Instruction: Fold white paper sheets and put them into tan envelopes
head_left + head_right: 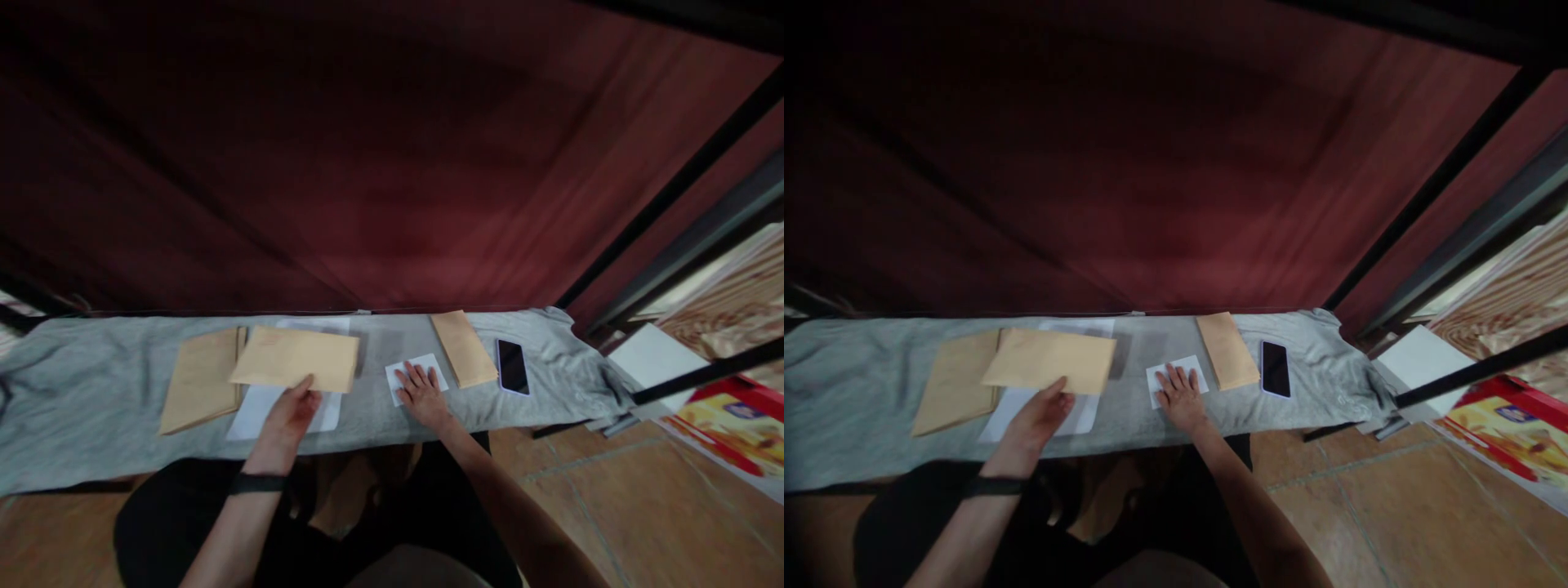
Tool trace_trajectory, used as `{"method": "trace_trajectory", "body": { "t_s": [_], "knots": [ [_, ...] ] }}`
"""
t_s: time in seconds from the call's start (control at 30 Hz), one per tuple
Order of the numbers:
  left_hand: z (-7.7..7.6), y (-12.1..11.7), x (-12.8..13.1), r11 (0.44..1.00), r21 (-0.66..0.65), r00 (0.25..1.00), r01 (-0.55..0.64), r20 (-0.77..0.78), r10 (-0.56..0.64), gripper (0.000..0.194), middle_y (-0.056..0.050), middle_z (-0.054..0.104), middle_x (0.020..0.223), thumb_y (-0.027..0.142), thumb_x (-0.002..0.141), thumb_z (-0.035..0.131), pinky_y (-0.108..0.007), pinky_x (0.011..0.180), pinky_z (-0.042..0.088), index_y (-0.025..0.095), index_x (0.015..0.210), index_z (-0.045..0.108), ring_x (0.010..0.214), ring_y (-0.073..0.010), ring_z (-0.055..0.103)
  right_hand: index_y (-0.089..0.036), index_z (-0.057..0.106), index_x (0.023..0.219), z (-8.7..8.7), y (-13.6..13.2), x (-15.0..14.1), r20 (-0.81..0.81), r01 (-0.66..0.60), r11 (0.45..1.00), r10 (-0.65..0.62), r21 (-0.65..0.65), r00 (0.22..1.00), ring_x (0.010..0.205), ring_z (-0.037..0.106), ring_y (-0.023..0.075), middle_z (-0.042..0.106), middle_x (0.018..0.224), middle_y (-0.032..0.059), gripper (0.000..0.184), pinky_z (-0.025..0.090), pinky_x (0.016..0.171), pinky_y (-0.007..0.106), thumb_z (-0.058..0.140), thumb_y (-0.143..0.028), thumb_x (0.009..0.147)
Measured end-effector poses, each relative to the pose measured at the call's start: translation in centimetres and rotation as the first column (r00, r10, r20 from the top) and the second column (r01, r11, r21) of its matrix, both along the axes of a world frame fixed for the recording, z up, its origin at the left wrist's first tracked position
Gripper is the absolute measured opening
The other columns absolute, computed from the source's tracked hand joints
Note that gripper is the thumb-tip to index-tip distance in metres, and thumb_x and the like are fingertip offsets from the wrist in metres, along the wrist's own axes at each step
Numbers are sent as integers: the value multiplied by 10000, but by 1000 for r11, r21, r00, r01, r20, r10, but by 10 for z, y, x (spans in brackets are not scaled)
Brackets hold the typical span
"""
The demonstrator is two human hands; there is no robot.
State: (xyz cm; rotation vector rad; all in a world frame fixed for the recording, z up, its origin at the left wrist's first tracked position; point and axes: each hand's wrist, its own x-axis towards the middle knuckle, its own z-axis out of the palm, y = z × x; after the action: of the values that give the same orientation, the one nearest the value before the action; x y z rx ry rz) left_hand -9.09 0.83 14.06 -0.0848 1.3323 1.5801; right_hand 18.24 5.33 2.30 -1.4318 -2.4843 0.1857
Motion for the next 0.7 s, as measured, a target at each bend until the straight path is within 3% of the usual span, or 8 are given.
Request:
{"method": "trace_trajectory", "body": {
  "t_s": [0.1, 0.17, 0.23, 0.37, 0.43, 0.5, 0.57, 0.7],
  "knots": [
    [-19, 2, 46, 1000, 4, 995, 25, 96, -25, 265, 47, 546, 555, -37, 841, 609, -175, 468, 491, 151, 673, 529, 431, -67, 540, -294, 436, 1492, 1, 0, 1, -16, 43, 998, -44, -40, 999, 1469, 319, 283, 368, 1590, 59, 471, 185, 1190, 572, 367, -400, 1039],
    [-36, 3, 58, 1000, 6, 991, 19, 130, -19, 266, 41, 572, 564, -49, 818, 642, -166, 470, 496, 148, 672, 541, 433, -65, 554, -272, 467, 1474, 4, 1, 1, -82, 74, 994, -80, -74, 993, 1465, 332, 257, 405, 1570, 71, 464, 214, 1190, 545, 338, -377, 1041],
    [-47, 5, 64, 1000, 11, 989, 16, 149, -18, 263, 35, 604, 576, -58, 785, 680, -160, 486, 510, 145, 672, 558, 446, -65, 579, -225, 552, 1407, 9, 2, 0, -267, 92, 984, -131, -155, 955, 1428, 391, 247, 491, 1507, 102, 454, 255, 1186, 503, 346, -369, 1028],
    [-55, 7, 73, 999, 25, 986, 31, 163, -35, 262, 29, 650, 597, -72, 729, 730, -156, 536, 536, 139, 669, 587, 482, -68, 625, -181, 641, 1270, 20, 4, -11, -636, 62, 894, -363, -444, 681, 1208, 595, 239, 666, 1282, 121, 464, 445, 1058, 411, 425, -463, 971],
    [-57, 6, 77, 999, 27, 985, 41, 165, -45, 262, 29, 661, 603, -80, 718, 732, -158, 551, 542, 139, 674, 595, 492, -71, 636, -191, 650, 1219, 24, 6, -20, -690, -29, 798, -502, -602, 521, 1039, 667, 232, 723, 1129, 92, 480, 538, 894, 372, 522, -519, 893],
    [-59, 4, 79, 998, 26, 984, 52, 168, -56, 254, 28, 665, 603, -82, 731, 715, -160, 555, 544, 139, 682, 599, 495, -72, 640, -187, 679, 1099, 27, 8, -29, -686, -142, 696, -614, -704, 391, 856, 689, 220, 741, 944, 62, 459, 562, 726, 328, 620, -520, 788],
    [-60, 1, 81, 998, 26, 983, 61, 173, -65, 245, 28, 670, 609, -80, 748, 697, -164, 558, 546, 141, 699, 606, 500, -73, 641, -188, 687, 958, 28, 8, -35, -666, -201, 640, -667, -742, 334, 712, 671, 195, 721, 800, 32, 388, 545, 620, 293, 650, -494, 721],
    [-59, -3, 82, 997, 31, 981, 78, 178, -82, 258, 37, 673, 626, -87, 734, 703, -173, 569, 549, 151, 720, 606, 512, -75, 642, -200, 669, 854, 34, 6, -35, -653, -256, 600, -696, -758, 298, 613, 643, 164, 694, 693, 0, 312, 526, 551, 258, 662, -455, 675]
  ]
}}
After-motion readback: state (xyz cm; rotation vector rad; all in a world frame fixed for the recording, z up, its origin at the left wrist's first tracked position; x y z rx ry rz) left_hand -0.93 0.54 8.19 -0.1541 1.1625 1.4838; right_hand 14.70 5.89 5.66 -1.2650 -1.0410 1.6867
